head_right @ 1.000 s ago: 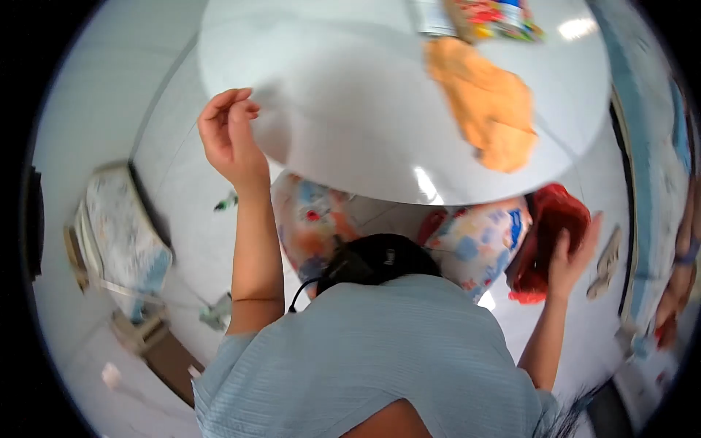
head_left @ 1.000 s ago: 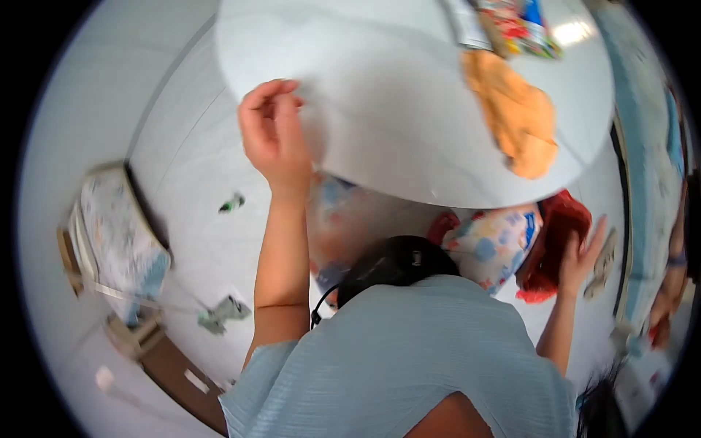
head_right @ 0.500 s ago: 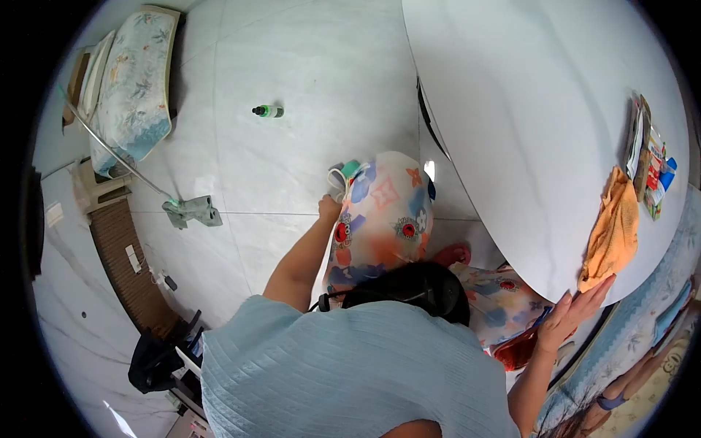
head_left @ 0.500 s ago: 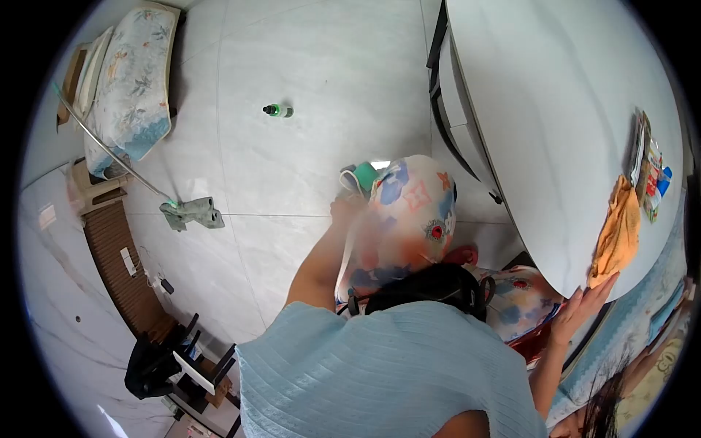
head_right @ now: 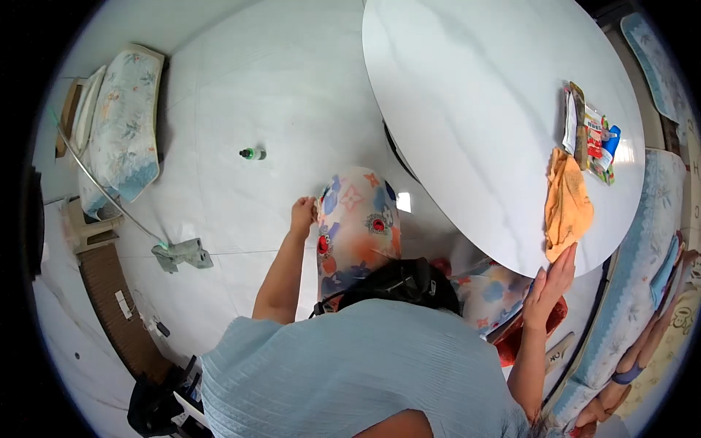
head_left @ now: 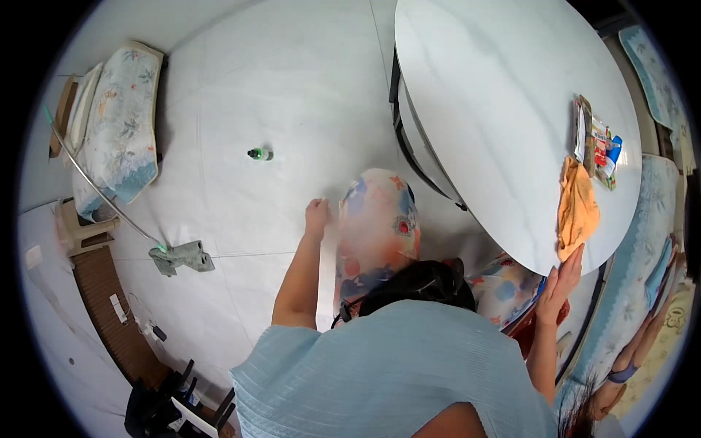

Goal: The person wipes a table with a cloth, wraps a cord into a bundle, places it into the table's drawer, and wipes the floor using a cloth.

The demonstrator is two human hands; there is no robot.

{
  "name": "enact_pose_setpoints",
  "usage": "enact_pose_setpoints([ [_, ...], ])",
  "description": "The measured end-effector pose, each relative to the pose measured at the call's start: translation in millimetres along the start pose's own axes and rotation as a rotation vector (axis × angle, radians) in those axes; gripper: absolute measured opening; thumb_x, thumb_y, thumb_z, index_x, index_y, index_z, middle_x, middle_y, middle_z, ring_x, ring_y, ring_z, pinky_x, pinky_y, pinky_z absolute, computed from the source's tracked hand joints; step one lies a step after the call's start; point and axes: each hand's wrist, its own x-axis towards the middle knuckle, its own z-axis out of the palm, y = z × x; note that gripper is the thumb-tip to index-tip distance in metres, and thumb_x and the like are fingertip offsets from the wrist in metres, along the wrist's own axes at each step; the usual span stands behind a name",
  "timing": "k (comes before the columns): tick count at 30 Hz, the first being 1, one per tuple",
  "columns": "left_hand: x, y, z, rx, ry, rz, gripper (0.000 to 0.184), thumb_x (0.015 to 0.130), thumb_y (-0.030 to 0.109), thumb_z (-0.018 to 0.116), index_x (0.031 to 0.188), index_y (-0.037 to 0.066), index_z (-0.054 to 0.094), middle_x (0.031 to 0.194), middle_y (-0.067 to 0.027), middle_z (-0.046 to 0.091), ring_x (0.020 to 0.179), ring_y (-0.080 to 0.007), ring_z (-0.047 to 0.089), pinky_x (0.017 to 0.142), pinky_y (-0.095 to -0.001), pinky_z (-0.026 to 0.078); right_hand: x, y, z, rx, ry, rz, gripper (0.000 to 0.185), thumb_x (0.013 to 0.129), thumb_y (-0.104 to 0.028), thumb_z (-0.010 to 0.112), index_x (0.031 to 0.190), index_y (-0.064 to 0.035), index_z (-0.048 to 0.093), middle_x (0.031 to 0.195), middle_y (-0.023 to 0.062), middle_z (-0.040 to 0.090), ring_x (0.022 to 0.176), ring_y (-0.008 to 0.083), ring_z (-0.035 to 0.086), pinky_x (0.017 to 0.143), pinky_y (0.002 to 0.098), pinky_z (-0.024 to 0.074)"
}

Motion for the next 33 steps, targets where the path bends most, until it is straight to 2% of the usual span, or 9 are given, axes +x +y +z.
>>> enact_pose_setpoints([
  [2, -27.4, 63.3, -13.3, -0.080, -0.030, 0.061, 0.020, 0.092, 0.023, 0.053, 0.090, 0.005, 0.063, 0.059, 0.0037, 0.047, 0.050, -0.0049, 0.044, 0.044, -0.0241, 0.036, 0.7, 1.0, 5.2, -0.072, 0.015, -0.025, 0.058, 0.099, -0.033, 0.031, 0.144, 0.0020, 0.024, 0.151, 0.0213, 0.022, 0.139, 0.0347, 0.023, 0.112, 0.0437, 0.0167],
  [4, -58.7, 123.9, -21.7, -0.143, -0.114, 0.190, 0.021, 0.096, 0.025, 0.050, 0.094, 0.006, 0.060, 0.054, 0.0063, 0.034, 0.044, -0.0045, 0.029, 0.040, -0.0208, 0.022, 1.4, 3.0, 3.5, -0.083, 0.004, -0.050, 0.058, 0.098, -0.034, 0.028, 0.144, 0.0020, 0.024, 0.151, 0.0210, 0.022, 0.139, 0.0340, 0.021, 0.112, 0.0449, 0.0144],
  [10, -103.5, 220.6, -39.3, -0.416, -0.143, 0.389, 0.021, 0.098, 0.023, 0.048, 0.095, 0.005, 0.059, 0.056, 0.0068, 0.035, 0.047, -0.0034, 0.029, 0.042, -0.0207, 0.021, 2.3, 2.7, 1.9, -0.103, 0.005, -0.045, 0.057, 0.097, -0.031, 0.029, 0.144, 0.0016, 0.025, 0.151, 0.0205, 0.022, 0.139, 0.0341, 0.022, 0.111, 0.0475, 0.0155],
  [14, -145.3, 318.5, -63.6, -0.422, -0.075, 0.750, 0.023, 0.098, 0.024, 0.048, 0.096, 0.003, 0.058, 0.056, 0.0063, 0.034, 0.049, -0.0037, 0.027, 0.045, -0.0211, 0.019, 1.9, 7.4, 4.1, -0.083, 0.015, -0.044, 0.057, 0.098, -0.033, 0.029, 0.144, 0.0005, 0.026, 0.151, 0.0195, 0.023, 0.139, 0.0333, 0.022, 0.111, 0.0483, 0.0156],
  [19, -214.1, 420.0, -69.8, -0.013, -0.110, 1.035, 0.026, 0.098, 0.027, 0.049, 0.095, 0.005, 0.061, 0.058, 0.0056, 0.038, 0.051, -0.0036, 0.030, 0.046, -0.0203, 0.020, 1.4, 5.5, 4.3, -0.104, 0.040, -0.027, 0.056, 0.098, -0.034, 0.029, 0.144, -0.0024, 0.027, 0.151, 0.0169, 0.023, 0.140, 0.0313, 0.021, 0.112, 0.0485, 0.0148],
  [26, -303.7, 498.3, -33.7, 0.168, -0.053, 1.338, 0.027, 0.098, 0.027, 0.049, 0.100, 0.005, 0.064, 0.061, 0.0049, 0.043, 0.052, -0.0023, 0.032, 0.046, -0.0180, 0.021, -2.4, 6.7, 7.4, 0.036, 0.148, 0.040, 0.061, 0.097, -0.030, 0.037, 0.147, -0.0008, 0.017, 0.152, 0.0207, 0.019, 0.140, 0.0334, 0.021, 0.112, 0.0491, 0.0151],
  [30, -355.1, 519.3, -9.6, 0.216, -0.214, 1.465, 0.028, 0.099, 0.025, 0.047, 0.101, 0.004, 0.065, 0.061, 0.0049, 0.045, 0.052, -0.0005, 0.031, 0.045, -0.0170, 0.019, 3.7, -5.3, -10.1, 0.246, 0.220, 0.088, 0.069, 0.094, -0.026, 0.045, 0.147, 0.0023, 0.012, 0.153, 0.0208, 0.015, 0.140, 0.0336, 0.021, 0.112, 0.0460, 0.0157],
  [32, -376.5, 520.2, 4.1, 0.310, -0.415, 1.524, 0.026, 0.098, 0.022, 0.047, 0.102, 0.003, 0.065, 0.063, 0.0041, 0.047, 0.053, -0.0003, 0.034, 0.044, -0.0177, 0.019, 10.4, -14.2, -24.3, 0.315, 0.272, 0.120, 0.067, 0.092, -0.024, 0.047, 0.146, 0.0029, 0.017, 0.152, 0.0220, 0.019, 0.139, 0.0334, 0.024, 0.112, 0.0431, 0.0178],
  [33, -379.8, 522.0, 9.5, 0.412, -0.526, 1.639, 0.036, 0.102, 0.024, 0.034, 0.107, 0.000, 0.060, 0.064, 0.0023, 0.043, 0.052, -0.0024, 0.031, 0.044, -0.0186, 0.020, 15.6, -19.6, -35.7, 0.378, 0.250, 0.047, 0.064, 0.092, -0.025, 0.046, 0.144, 0.0040, 0.022, 0.148, 0.0225, 0.027, 0.137, 0.0336, 0.029, 0.111, 0.0420, 0.0193],
])
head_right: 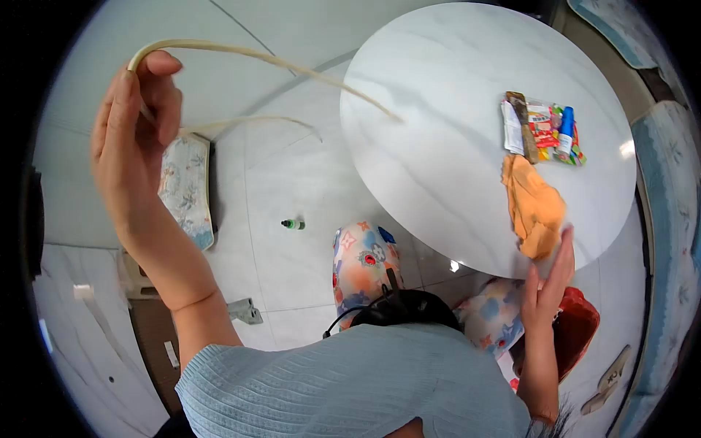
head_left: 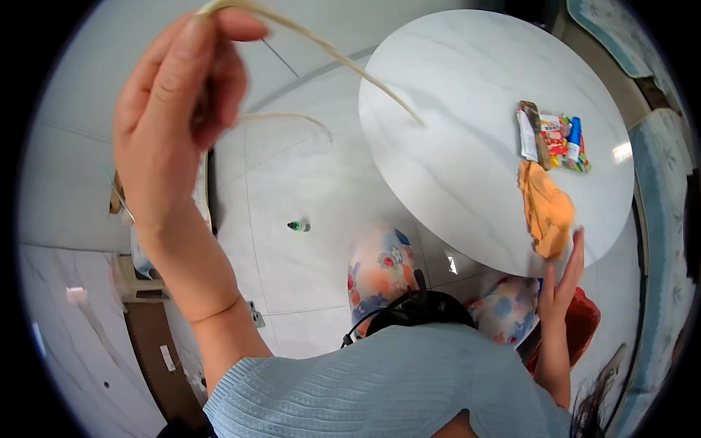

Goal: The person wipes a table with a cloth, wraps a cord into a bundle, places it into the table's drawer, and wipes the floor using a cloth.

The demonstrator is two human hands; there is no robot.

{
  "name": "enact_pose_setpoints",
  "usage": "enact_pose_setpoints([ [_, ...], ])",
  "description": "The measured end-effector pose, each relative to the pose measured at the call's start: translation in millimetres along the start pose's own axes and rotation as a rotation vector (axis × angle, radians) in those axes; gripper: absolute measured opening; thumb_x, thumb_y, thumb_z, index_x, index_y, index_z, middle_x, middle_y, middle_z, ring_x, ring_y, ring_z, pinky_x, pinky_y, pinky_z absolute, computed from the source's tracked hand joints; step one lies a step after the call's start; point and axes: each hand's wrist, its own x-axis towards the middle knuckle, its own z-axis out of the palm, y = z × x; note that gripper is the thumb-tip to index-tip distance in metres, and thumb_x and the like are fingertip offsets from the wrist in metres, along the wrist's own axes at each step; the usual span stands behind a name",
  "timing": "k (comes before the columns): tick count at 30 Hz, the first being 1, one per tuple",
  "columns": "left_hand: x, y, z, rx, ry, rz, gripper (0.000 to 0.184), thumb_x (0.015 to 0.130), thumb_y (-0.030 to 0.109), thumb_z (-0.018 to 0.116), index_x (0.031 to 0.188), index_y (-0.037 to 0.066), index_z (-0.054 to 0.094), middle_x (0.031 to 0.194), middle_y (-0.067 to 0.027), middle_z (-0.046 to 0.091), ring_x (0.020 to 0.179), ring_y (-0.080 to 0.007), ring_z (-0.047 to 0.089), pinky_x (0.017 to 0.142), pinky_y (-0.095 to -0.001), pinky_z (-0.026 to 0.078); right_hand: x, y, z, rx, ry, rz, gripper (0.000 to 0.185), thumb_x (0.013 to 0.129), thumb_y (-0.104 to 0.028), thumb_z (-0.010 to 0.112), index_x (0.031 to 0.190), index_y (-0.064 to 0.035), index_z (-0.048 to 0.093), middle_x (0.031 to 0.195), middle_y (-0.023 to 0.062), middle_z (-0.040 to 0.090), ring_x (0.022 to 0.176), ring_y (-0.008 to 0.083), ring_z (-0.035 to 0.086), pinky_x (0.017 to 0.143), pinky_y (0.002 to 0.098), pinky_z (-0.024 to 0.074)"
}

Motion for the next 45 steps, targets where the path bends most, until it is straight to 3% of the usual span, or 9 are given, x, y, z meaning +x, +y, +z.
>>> enact_pose_setpoints([
  [4, -2.6, 49.4, 96.4, -0.102, -0.199, -0.115, 0.020, 0.092, 0.017, 0.048, 0.097, 0.005, 0.063, 0.072, -0.0061, 0.060, 0.051, -0.0108, 0.045, 0.046, -0.0245, 0.034, 46.5, -63.2, -23.1, 0.831, -0.386, -0.010, 0.057, 0.096, -0.037, 0.042, 0.134, 0.0054, 0.041, 0.129, 0.0204, 0.053, 0.123, 0.0315, 0.046, 0.106, 0.0391, 0.0298],
  [5, 1.1, 48.5, 102.3, -0.025, -0.560, -0.114, 0.012, 0.087, 0.011, 0.054, 0.095, 0.007, 0.063, 0.073, -0.0087, 0.062, 0.053, -0.0168, 0.053, 0.048, -0.0293, 0.041, 56.2, -83.7, -23.6, 1.069, -0.482, 0.036, 0.058, 0.096, -0.042, 0.041, 0.130, 0.0049, 0.046, 0.126, 0.0182, 0.056, 0.120, 0.0299, 0.049, 0.104, 0.0388, 0.0329],
  [7, -14.9, 43.9, 145.0, 0.077, -0.761, -0.068, 0.012, 0.086, 0.017, 0.062, 0.095, 0.009, 0.061, 0.073, -0.0117, 0.060, 0.063, -0.0334, 0.057, 0.055, -0.0382, 0.046, 67.9, -119.3, -24.4, 1.363, -0.408, 0.145, 0.053, 0.096, -0.041, 0.042, 0.123, 0.0038, 0.050, 0.118, 0.0177, 0.059, 0.114, 0.0301, 0.052, 0.100, 0.0390, 0.0368],
  [9, -42.9, 31.0, 173.3, 0.169, -0.885, -0.003, 0.014, 0.086, 0.023, 0.062, 0.090, 0.011, 0.058, 0.072, -0.0072, 0.060, 0.066, -0.0317, 0.060, 0.058, -0.0411, 0.048, 70.0, -114.8, -29.3, 1.671, -0.332, 0.238, 0.049, 0.096, -0.040, 0.044, 0.116, 0.0028, 0.055, 0.110, 0.0172, 0.062, 0.108, 0.0302, 0.056, 0.096, 0.0393, 0.0406],
  [12, -60.7, 13.7, 173.1, 0.126, -0.984, -0.067, 0.013, 0.087, 0.022, 0.062, 0.094, 0.010, 0.062, 0.074, -0.0074, 0.062, 0.063, -0.0295, 0.060, 0.056, -0.0370, 0.047, 64.0, -73.0, -45.1, 1.915, -0.168, 0.326, 0.025, 0.096, -0.031, 0.047, 0.097, -0.0067, 0.052, 0.065, 0.0007, 0.045, 0.059, 0.0170, 0.047, 0.057, 0.0319, 0.0412],
  [22, -179.5, -173.9, 28.2, -0.415, -0.120, -1.054, 0.017, 0.091, 0.013, 0.056, 0.087, -0.002, 0.062, 0.054, 0.0054, 0.037, 0.045, -0.0043, 0.030, 0.042, -0.0207, 0.022, 1.9, 85.2, -172.9, 1.605, 0.725, 0.172, 0.024, 0.101, -0.016, 0.039, 0.110, 0.0017, 0.053, 0.068, -0.0007, 0.038, 0.049, 0.0062, 0.032, 0.049, 0.0222, 0.0271],
  [36, -217.7, -270.1, -43.9, -0.903, 0.319, -0.710, 0.014, 0.094, 0.017, 0.056, 0.100, 0.005, 0.054, 0.074, 0.0015, 0.049, 0.065, -0.0080, 0.046, 0.059, -0.0200, 0.038, -51.3, 185.3, -219.4, 1.270, 1.319, 0.612, 0.018, 0.097, -0.019, 0.048, 0.109, -0.0070, 0.054, 0.072, -0.0006, 0.048, 0.051, 0.0080, 0.037, 0.048, 0.0216, 0.0313],
  [39, -214.5, -292.7, -45.3, -0.856, 0.697, -0.633, 0.016, 0.094, 0.015, 0.056, 0.105, 0.004, 0.053, 0.079, 0.0004, 0.052, 0.068, -0.0097, 0.048, 0.064, -0.0217, 0.042, -71.6, 211.9, -230.0, 1.186, 1.325, 0.637, 0.017, 0.097, -0.019, 0.047, 0.108, -0.0074, 0.054, 0.070, -0.0007, 0.048, 0.049, 0.0082, 0.035, 0.045, 0.0216, 0.0294],
  [45, -175.7, -270.5, -27.3, -0.658, 0.733, -0.511, 0.018, 0.094, 0.013, 0.055, 0.109, 0.003, 0.052, 0.085, -0.0027, 0.055, 0.074, -0.0109, 0.050, 0.070, -0.0242, 0.043, -101.3, 248.6, -233.2, 1.118, 1.414, 0.806, 0.017, 0.098, -0.025, 0.043, 0.103, -0.0109, 0.051, 0.067, -0.0020, 0.048, 0.047, 0.0082, 0.036, 0.042, 0.0224, 0.0273],
])
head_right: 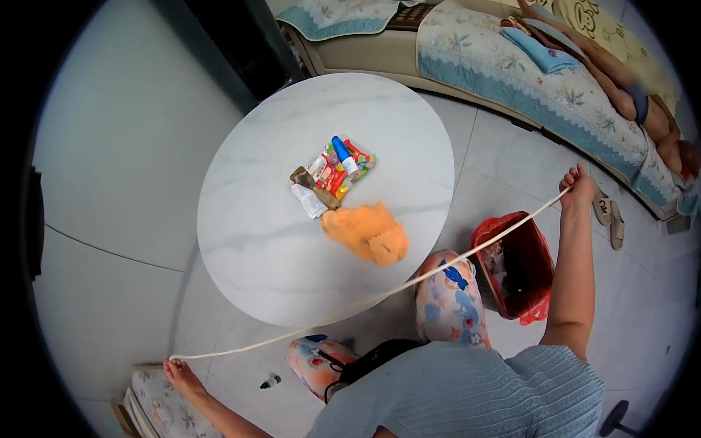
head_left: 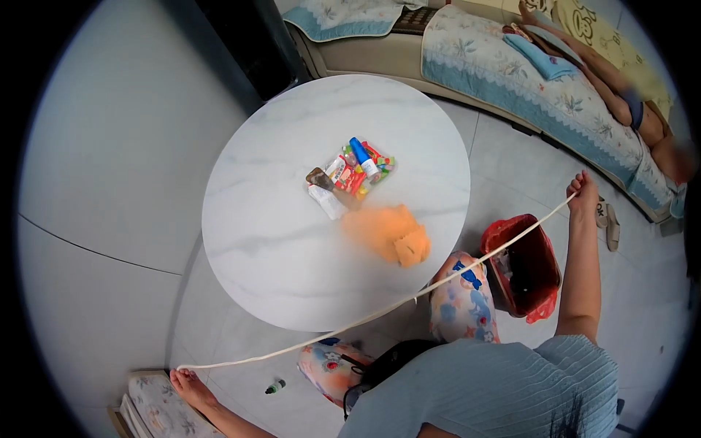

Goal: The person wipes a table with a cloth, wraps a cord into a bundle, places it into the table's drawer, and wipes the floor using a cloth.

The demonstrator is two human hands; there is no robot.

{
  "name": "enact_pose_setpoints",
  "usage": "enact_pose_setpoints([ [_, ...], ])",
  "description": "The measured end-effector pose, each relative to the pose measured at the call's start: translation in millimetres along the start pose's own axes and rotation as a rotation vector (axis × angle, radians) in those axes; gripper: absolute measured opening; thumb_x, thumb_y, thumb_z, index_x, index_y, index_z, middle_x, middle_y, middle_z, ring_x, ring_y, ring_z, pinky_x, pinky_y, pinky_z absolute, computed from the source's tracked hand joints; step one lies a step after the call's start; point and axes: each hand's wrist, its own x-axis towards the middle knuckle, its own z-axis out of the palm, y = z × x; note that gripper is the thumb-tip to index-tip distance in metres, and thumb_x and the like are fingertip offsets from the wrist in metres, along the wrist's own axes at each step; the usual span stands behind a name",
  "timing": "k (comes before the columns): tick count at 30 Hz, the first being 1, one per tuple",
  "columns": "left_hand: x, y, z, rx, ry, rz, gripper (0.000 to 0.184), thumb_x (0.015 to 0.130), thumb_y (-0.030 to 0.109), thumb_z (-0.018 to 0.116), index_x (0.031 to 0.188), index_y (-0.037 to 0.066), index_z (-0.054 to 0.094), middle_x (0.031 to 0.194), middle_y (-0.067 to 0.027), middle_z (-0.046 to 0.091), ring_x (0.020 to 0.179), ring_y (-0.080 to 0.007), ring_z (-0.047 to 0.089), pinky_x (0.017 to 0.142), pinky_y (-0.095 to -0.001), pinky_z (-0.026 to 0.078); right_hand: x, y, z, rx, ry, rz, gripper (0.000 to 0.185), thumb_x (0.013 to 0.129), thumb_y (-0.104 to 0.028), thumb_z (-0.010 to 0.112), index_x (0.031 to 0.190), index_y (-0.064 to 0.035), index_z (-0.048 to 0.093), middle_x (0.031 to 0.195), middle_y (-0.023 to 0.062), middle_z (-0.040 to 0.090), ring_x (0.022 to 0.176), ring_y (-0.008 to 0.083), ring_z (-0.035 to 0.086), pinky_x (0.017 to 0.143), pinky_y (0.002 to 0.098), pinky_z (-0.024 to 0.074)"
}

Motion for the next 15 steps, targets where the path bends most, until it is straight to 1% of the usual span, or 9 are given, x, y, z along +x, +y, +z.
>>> enact_pose_setpoints([
  [2, -14.9, 8.2, 49.7, 0.080, 0.023, 0.018, 0.018, 0.095, 0.013, 0.055, 0.110, 0.004, 0.050, 0.081, -0.0018, 0.055, 0.071, -0.0110, 0.050, 0.069, -0.0239, 0.043, -33.6, 10.1, 19.1, -0.029, 0.034, -0.030, 0.022, 0.098, -0.029, 0.043, 0.105, -0.0099, 0.052, 0.067, -0.0015, 0.049, 0.047, 0.0079, 0.037, 0.043, 0.0223, 0.0279],
  [4, -35.6, 9.2, 100.5, 0.264, -0.296, -0.004, 0.009, 0.089, 0.002, 0.055, 0.099, 0.001, 0.055, 0.081, -0.0052, 0.055, 0.073, -0.0115, 0.050, 0.068, -0.0243, 0.042, -81.5, 30.7, 51.0, -0.092, -0.163, -0.150, 0.037, 0.098, -0.036, 0.043, 0.114, -0.0048, 0.055, 0.068, -0.0008, 0.051, 0.048, 0.0066, 0.037, 0.043, 0.0212, 0.0283],
  [7, -97.6, 12.6, 219.7, 0.349, -0.789, -0.005, 0.005, 0.081, -0.004, 0.057, 0.080, 0.000, 0.059, 0.076, -0.0067, 0.058, 0.068, -0.0140, 0.053, 0.062, -0.0246, 0.044, -173.1, 63.0, 110.3, -0.373, -0.524, -0.276, 0.039, 0.099, -0.034, 0.042, 0.109, -0.0001, 0.059, 0.068, -0.0022, 0.051, 0.051, 0.0033, 0.038, 0.045, 0.0193, 0.0286],
  [8, -116.9, 10.6, 260.0, 0.313, -1.005, 0.055, 0.004, 0.081, -0.004, 0.058, 0.080, -0.002, 0.061, 0.078, -0.0084, 0.059, 0.068, -0.0152, 0.055, 0.062, -0.0242, 0.045, -206.9, 76.1, 127.2, -0.410, -0.600, -0.251, 0.038, 0.099, -0.033, 0.041, 0.108, -0.0005, 0.060, 0.069, -0.0026, 0.052, 0.053, 0.0027, 0.040, 0.046, 0.0181, 0.0308],
  [9, -134.7, 5.4, 288.1, 0.295, -1.092, -0.066, 0.005, 0.082, -0.004, 0.058, 0.082, -0.003, 0.063, 0.079, -0.0098, 0.060, 0.071, -0.0162, 0.058, 0.065, -0.0250, 0.046, -239.3, 85.3, 136.8, -0.490, -0.711, -0.195, 0.037, 0.100, -0.031, 0.040, 0.109, -0.0013, 0.059, 0.070, -0.0019, 0.054, 0.055, 0.0025, 0.042, 0.049, 0.0175, 0.0345],
  [11, -163.3, -11.0, 336.9, 0.269, -1.158, -0.233, 0.008, 0.086, -0.002, 0.056, 0.089, -0.004, 0.062, 0.080, -0.0084, 0.062, 0.075, -0.0157, 0.059, 0.068, -0.0262, 0.047, -282.0, 108.7, 138.7, -0.639, -1.058, 0.126, 0.028, 0.097, -0.025, 0.044, 0.109, -0.0058, 0.060, 0.075, -0.0009, 0.060, 0.059, 0.0045, 0.049, 0.053, 0.0190, 0.0392],
  [12, -173.3, -20.9, 355.5, 0.246, -1.153, -0.340, 0.009, 0.088, -0.001, 0.054, 0.091, -0.005, 0.061, 0.080, -0.0076, 0.063, 0.075, -0.0154, 0.060, 0.069, -0.0265, 0.048, -300.7, 115.6, 140.6, -0.783, -1.188, 0.183, 0.024, 0.095, -0.023, 0.048, 0.110, -0.0076, 0.060, 0.076, 0.0003, 0.062, 0.061, 0.0082, 0.053, 0.054, 0.0229, 0.0416],
  [14, -181.5, -44.2, 382.1, 0.168, -1.172, -0.376, 0.009, 0.089, 0.000, 0.054, 0.092, -0.004, 0.060, 0.080, -0.0066, 0.063, 0.075, -0.0149, 0.060, 0.069, -0.0263, 0.048, -316.3, 136.6, 137.2, -0.804, -1.465, -0.154, 0.023, 0.094, -0.023, 0.049, 0.108, -0.0081, 0.060, 0.075, 0.0051, 0.064, 0.062, 0.0182, 0.059, 0.056, 0.0311, 0.0450],
  [15, -183.6, -55.9, 390.1, 0.101, -1.176, -0.415, 0.009, 0.090, 0.001, 0.053, 0.093, -0.004, 0.060, 0.079, -0.0055, 0.064, 0.074, -0.0143, 0.059, 0.069, -0.0261, 0.048, -317.6, 147.1, 134.9, -0.809, -1.443, -0.163, 0.023, 0.094, -0.023, 0.049, 0.108, -0.0081, 0.060, 0.075, 0.0051, 0.064, 0.062, 0.0182, 0.059, 0.056, 0.0311, 0.0450],
])
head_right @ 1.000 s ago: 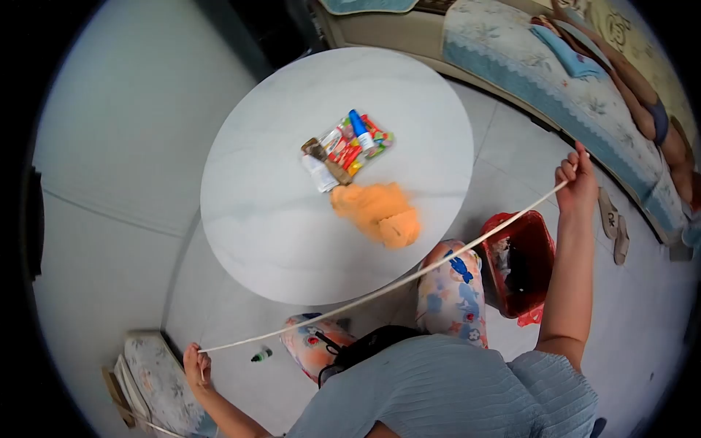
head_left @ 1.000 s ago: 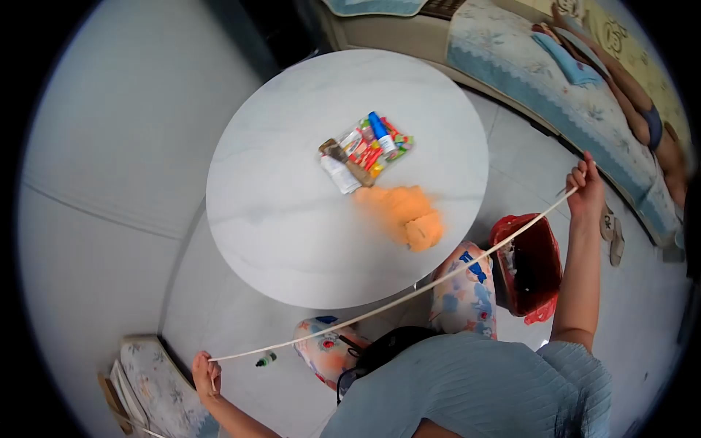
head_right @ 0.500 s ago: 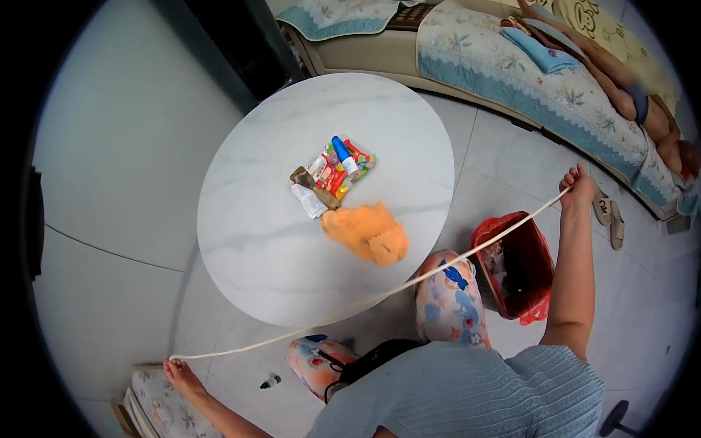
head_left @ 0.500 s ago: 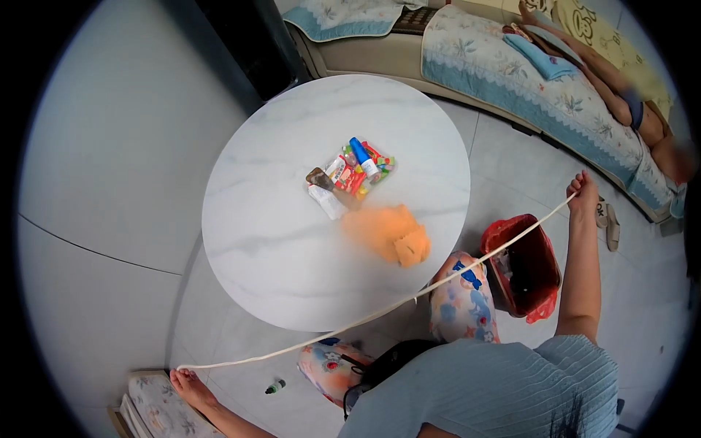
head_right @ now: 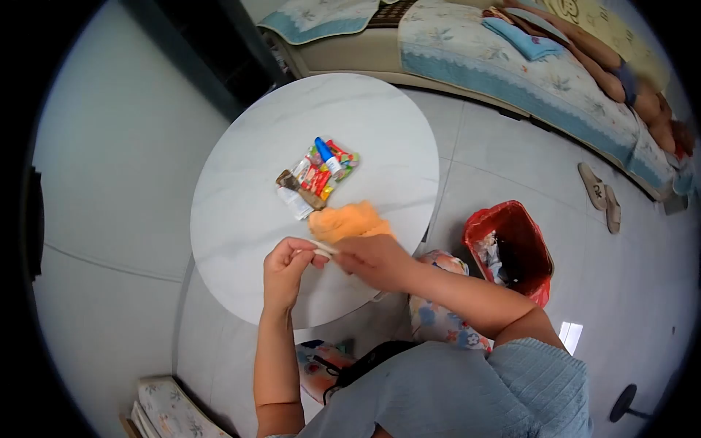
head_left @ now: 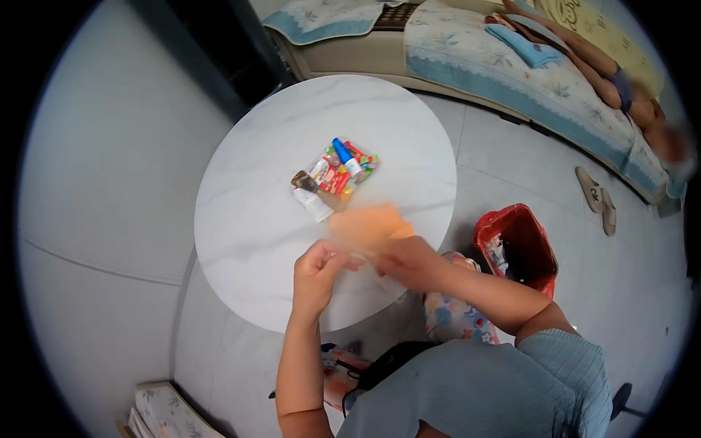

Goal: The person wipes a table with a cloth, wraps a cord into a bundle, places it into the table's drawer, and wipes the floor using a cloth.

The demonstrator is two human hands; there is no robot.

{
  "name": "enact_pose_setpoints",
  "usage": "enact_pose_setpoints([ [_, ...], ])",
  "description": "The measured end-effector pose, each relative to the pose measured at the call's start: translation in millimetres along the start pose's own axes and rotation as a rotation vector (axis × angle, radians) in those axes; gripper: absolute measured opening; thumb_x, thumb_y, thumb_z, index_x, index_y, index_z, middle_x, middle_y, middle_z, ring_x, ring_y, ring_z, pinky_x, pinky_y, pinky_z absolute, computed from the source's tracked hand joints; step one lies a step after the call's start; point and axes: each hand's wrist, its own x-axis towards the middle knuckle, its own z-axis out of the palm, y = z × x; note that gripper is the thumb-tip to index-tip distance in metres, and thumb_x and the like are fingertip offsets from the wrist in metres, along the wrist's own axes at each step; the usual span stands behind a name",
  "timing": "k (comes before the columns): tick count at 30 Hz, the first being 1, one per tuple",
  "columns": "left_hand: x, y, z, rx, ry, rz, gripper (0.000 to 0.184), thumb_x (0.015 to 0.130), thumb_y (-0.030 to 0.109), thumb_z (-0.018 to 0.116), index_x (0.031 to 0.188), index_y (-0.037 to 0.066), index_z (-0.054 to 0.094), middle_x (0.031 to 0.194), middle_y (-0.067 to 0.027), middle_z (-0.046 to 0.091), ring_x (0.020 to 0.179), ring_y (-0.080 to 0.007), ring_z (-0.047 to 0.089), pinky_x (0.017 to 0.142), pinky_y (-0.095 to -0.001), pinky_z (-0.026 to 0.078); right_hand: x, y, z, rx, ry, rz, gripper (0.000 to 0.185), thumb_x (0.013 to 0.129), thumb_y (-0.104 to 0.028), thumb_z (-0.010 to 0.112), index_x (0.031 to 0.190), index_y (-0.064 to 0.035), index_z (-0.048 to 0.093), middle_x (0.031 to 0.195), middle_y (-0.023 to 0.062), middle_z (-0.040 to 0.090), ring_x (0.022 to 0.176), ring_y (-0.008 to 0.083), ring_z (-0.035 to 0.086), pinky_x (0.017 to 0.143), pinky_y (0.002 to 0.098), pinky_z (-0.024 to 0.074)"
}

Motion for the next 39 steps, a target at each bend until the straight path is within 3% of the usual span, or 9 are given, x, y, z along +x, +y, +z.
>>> enact_pose_setpoints([
  [2, 16.1, -20.2, -0.8, 0.044, -0.016, 0.015, 0.009, 0.090, 0.005, 0.053, 0.092, -0.002, 0.058, 0.085, -0.0085, 0.064, 0.076, -0.0144, 0.059, 0.070, -0.0264, 0.048, 3.2, 15.8, 8.8, -0.309, 0.030, -0.192, 0.022, 0.092, -0.021, 0.050, 0.105, -0.0083, 0.061, 0.076, 0.0098, 0.064, 0.067, 0.0282, 0.062, 0.060, 0.0373, 0.0470],
  [10, 65.4, -49.5, 16.5, -0.105, -0.001, -0.004, 0.032, 0.100, 0.035, 0.041, 0.098, 0.004, 0.049, 0.108, -0.0167, 0.063, 0.096, -0.0225, 0.062, 0.082, -0.0327, 0.050, 25.0, 60.0, 8.3, -0.242, 0.435, -0.061, 0.024, 0.091, -0.019, 0.050, 0.110, -0.0099, 0.061, 0.088, 0.0108, 0.067, 0.079, 0.0294, 0.065, 0.067, 0.0364, 0.0501],
  [15, 102.4, -66.4, 43.3, -0.192, -0.069, 0.171, 0.029, 0.100, 0.030, 0.040, 0.096, 0.003, 0.050, 0.128, -0.0217, 0.052, 0.114, -0.0239, 0.053, 0.082, -0.0345, 0.050, 39.4, 76.9, 5.0, -0.294, 0.619, -0.093, 0.032, 0.093, -0.019, 0.047, 0.123, -0.0160, 0.056, 0.091, 0.0100, 0.067, 0.077, 0.0283, 0.065, 0.066, 0.0341, 0.0512],
  [17, 105.6, -67.8, 53.1, -0.314, -0.077, 0.193, 0.023, 0.099, 0.022, 0.042, 0.097, 0.001, 0.050, 0.132, -0.0186, 0.050, 0.117, -0.0218, 0.050, 0.101, -0.0340, 0.038, 35.7, 76.7, 8.0, -0.317, 0.605, -0.079, 0.030, 0.092, -0.020, 0.047, 0.120, -0.0179, 0.057, 0.087, 0.0086, 0.067, 0.074, 0.0285, 0.065, 0.063, 0.0355, 0.0505],
  [18, 105.8, -63.8, 50.7, -0.232, -0.095, 0.149, 0.025, 0.099, 0.023, 0.040, 0.096, 0.000, 0.049, 0.135, -0.0218, 0.047, 0.120, -0.0267, 0.050, 0.097, -0.0356, 0.043, 32.3, 72.2, 7.7, -0.305, 0.566, -0.079, 0.027, 0.092, -0.020, 0.047, 0.117, -0.0186, 0.058, 0.084, 0.0078, 0.066, 0.073, 0.0287, 0.064, 0.061, 0.0368, 0.0500],
  [21, 96.2, -56.6, 56.2, -0.257, -0.005, 0.184, 0.025, 0.098, 0.028, 0.043, 0.090, 0.005, 0.047, 0.125, -0.0260, 0.053, 0.109, -0.0316, 0.058, 0.083, -0.0354, 0.052, 24.6, 63.6, -0.2, -0.338, 0.297, 0.023, 0.020, 0.089, -0.024, 0.052, 0.105, -0.0174, 0.059, 0.077, 0.0068, 0.063, 0.068, 0.0297, 0.062, 0.058, 0.0386, 0.0481],
  [28, 87.5, -66.1, 35.8, -0.366, -0.178, 0.189, 0.026, 0.098, 0.030, 0.047, 0.088, 0.006, 0.043, 0.106, -0.0237, 0.061, 0.093, -0.0266, 0.061, 0.081, -0.0350, 0.050, 15.0, 68.4, -4.8, -0.395, 0.372, -0.127, 0.014, 0.083, -0.024, 0.055, 0.085, -0.0117, 0.061, 0.073, 0.0077, 0.061, 0.070, 0.0304, 0.060, 0.057, 0.0398, 0.0470],
  [37, 76.2, -73.9, 62.9, 0.214, -0.141, 0.344, 0.018, 0.095, 0.017, 0.050, 0.088, 0.001, 0.049, 0.111, -0.0195, 0.061, 0.099, -0.0232, 0.058, 0.088, -0.0327, 0.046, 2.7, 70.8, -7.8, 0.440, 0.306, -0.007, 0.020, 0.092, -0.020, 0.049, 0.090, -0.0033, 0.061, 0.078, 0.0051, 0.058, 0.073, 0.0100, 0.051, 0.066, 0.0264, 0.0420],
  [39, 70.5, -73.8, 68.1, 0.305, -0.174, 0.398, 0.019, 0.096, 0.017, 0.048, 0.087, 0.001, 0.049, 0.114, -0.0200, 0.061, 0.102, -0.0228, 0.058, 0.089, -0.0335, 0.046, -10.5, 63.4, -10.6, 0.766, 0.301, 0.248, 0.027, 0.097, -0.026, 0.046, 0.090, -0.0034, 0.060, 0.083, 0.0003, 0.059, 0.074, 0.0079, 0.051, 0.067, 0.0252, 0.0419],
])
